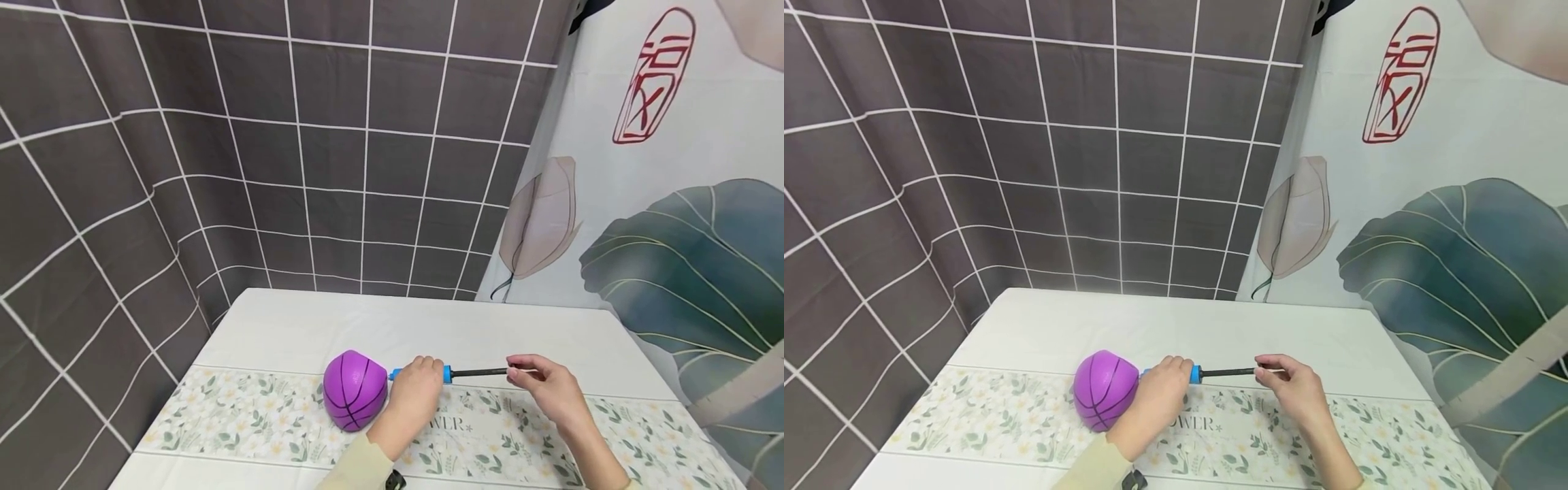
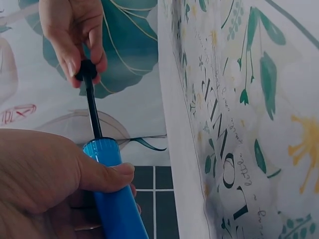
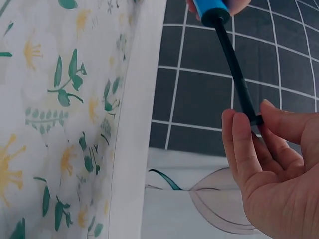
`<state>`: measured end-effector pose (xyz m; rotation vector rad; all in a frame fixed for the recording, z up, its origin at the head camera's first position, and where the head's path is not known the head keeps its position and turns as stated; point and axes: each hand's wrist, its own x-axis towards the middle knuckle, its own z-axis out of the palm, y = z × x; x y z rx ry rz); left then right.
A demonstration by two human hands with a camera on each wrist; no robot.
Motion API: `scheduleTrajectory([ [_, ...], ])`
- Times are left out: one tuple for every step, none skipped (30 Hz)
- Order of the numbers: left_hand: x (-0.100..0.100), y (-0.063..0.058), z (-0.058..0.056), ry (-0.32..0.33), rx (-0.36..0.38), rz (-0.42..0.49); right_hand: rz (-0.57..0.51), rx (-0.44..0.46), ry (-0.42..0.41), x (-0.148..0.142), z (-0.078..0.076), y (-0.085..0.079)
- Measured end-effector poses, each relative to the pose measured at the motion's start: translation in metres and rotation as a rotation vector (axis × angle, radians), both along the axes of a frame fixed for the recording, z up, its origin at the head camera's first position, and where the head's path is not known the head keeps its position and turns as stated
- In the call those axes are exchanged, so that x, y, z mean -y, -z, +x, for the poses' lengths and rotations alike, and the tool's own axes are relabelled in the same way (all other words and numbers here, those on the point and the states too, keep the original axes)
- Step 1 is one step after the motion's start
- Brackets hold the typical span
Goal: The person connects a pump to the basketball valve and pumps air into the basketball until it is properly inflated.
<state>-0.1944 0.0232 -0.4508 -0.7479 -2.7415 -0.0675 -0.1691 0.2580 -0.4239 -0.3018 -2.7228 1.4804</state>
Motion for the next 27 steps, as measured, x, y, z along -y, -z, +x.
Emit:
scheduleTrajectory([
  [0.0,0.0,0.0,0.0,-0.004,0.002,-0.005,-0.002,0.0,0.002,0.0,0.001],
  [-0.001,0.001,0.0,0.0,-0.009,0.003,-0.009,-0.004,0.002,0.004,0.0,0.001],
  [-0.001,0.001,0.0,-0.001,-0.015,0.005,-0.009,-0.007,0.002,0.007,0.0,0.002],
  [-0.001,0.002,0.0,0.0,-0.021,0.008,-0.004,-0.012,-0.001,0.011,0.0,0.003],
  [-0.001,0.002,0.0,0.001,-0.03,0.011,-0.007,-0.016,-0.001,0.015,0.0,0.005],
  [-0.002,0.003,0.0,0.003,-0.038,0.011,-0.009,-0.021,-0.001,0.02,-0.001,0.006],
  [-0.002,0.003,0.001,0.005,-0.048,0.009,-0.008,-0.031,0.0,0.025,-0.001,0.007],
  [-0.002,0.004,0.001,0.007,-0.058,0.008,-0.002,-0.04,0.003,0.03,-0.001,0.009],
  [-0.002,0.004,0.001,0.009,-0.069,0.008,0.001,-0.052,0.002,0.036,-0.002,0.011],
  [-0.002,0.005,0.002,0.01,-0.078,0.003,0.0,-0.061,0.003,0.041,-0.002,0.013],
  [-0.002,0.005,0.002,0.013,-0.088,-0.001,-0.004,-0.07,0.003,0.047,-0.003,0.014],
  [-0.002,0.005,0.002,0.017,-0.095,-0.003,-0.001,-0.083,0.0,0.052,-0.003,0.016],
  [-0.002,0.006,0.003,0.02,-0.106,-0.005,0.003,-0.096,-0.009,0.056,-0.004,0.018],
  [-0.002,0.006,0.003,0.024,-0.114,-0.003,0.006,-0.109,-0.019,0.06,-0.004,0.019],
  [-0.001,0.006,0.003,0.027,-0.121,-0.002,0.007,-0.12,-0.027,0.064,-0.005,0.02],
  [-0.001,0.006,0.004,0.031,-0.127,-0.004,0.009,-0.126,-0.033,0.067,-0.005,0.021],
  [-0.001,0.007,0.004,0.036,-0.131,-0.002,0.01,-0.131,-0.037,0.069,-0.005,0.022],
  [-0.001,0.007,0.004,0.039,-0.134,0.001,0.009,-0.134,-0.039,0.07,-0.004,0.023],
  [0.0,0.006,0.005,0.04,-0.133,0.0,0.008,-0.132,-0.037,0.071,-0.004,0.023],
  [0.0,0.006,0.006,0.039,-0.124,-0.001,0.002,-0.124,-0.036,0.07,-0.004,0.023],
  [0.001,0.006,0.006,0.037,-0.118,-0.003,-0.001,-0.115,-0.035,0.07,-0.003,0.023],
  [0.001,0.005,0.006,0.034,-0.11,-0.009,-0.001,-0.109,-0.036,0.068,-0.002,0.023],
  [0.001,0.005,0.007,0.031,-0.101,-0.013,0.0,-0.098,-0.031,0.066,-0.002,0.022],
  [0.001,0.005,0.007,0.026,-0.093,-0.016,0.003,-0.088,-0.028,0.063,-0.001,0.021],
  [0.002,0.005,0.007,0.023,-0.086,-0.021,0.011,-0.079,-0.025,0.06,-0.001,0.02],
  [0.002,0.005,0.006,0.019,-0.082,-0.021,0.014,-0.069,-0.022,0.056,-0.001,0.019],
  [0.002,0.005,0.006,0.016,-0.081,-0.022,0.02,-0.062,-0.019,0.052,0.0,0.017],
])
